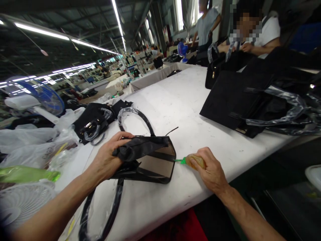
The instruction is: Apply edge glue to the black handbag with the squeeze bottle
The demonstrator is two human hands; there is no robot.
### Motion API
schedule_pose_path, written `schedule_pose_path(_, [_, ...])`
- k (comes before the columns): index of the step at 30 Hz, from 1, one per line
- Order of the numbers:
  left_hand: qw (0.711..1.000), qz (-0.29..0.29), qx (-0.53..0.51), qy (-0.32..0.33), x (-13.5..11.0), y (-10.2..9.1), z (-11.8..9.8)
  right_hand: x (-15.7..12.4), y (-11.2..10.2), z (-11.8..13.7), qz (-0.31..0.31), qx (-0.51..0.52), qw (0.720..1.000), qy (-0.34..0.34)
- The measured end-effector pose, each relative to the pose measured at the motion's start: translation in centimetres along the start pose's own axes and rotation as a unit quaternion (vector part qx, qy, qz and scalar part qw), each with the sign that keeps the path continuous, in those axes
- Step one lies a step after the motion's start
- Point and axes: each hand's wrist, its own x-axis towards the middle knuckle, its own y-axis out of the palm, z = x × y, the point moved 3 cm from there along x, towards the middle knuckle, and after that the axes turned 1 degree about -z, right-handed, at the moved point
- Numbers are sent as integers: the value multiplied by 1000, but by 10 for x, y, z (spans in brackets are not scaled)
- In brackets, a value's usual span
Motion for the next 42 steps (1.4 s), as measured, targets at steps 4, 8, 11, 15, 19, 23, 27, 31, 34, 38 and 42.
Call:
schedule_pose_path(4, [1000, 12, -3, 0, -7, -1, 0, -3, 1, 4, 60, 16, 998, -9])
schedule_pose_path(8, [1000, 16, -9, -9, -11, -2, 1, -6, -1, 4, 27, 14, 1000, -8])
schedule_pose_path(11, [999, 19, -26, -10, -15, -1, 2, -3, -1, 2, 34, 15, 999, -6])
schedule_pose_path(15, [999, 10, -52, -9, -21, -2, 3, 2, 0, 3, 47, 23, 999, -14])
schedule_pose_path(19, [999, 7, -53, -5, -25, -2, 1, 4, -1, 5, 18, 17, 1000, -11])
schedule_pose_path(23, [998, 6, -54, -8, -28, -2, 0, -1, 2, 10, 76, 34, 996, -15])
schedule_pose_path(27, [998, 3, -54, -18, -33, -1, 5, -4, 0, 10, 28, 28, 999, -5])
schedule_pose_path(31, [997, -2, -73, -21, -41, -1, 9, -4, 2, 13, 78, 40, 996, 3])
schedule_pose_path(34, [997, -12, -76, -21, -46, -1, 8, -5, 1, 14, 76, 49, 996, 10])
schedule_pose_path(38, [997, -14, -76, -24, -51, -1, 6, -6, 0, 10, 43, 40, 998, 17])
schedule_pose_path(42, [998, -3, -54, -29, -57, 0, 9, -7, 3, 9, 71, 47, 996, 3])
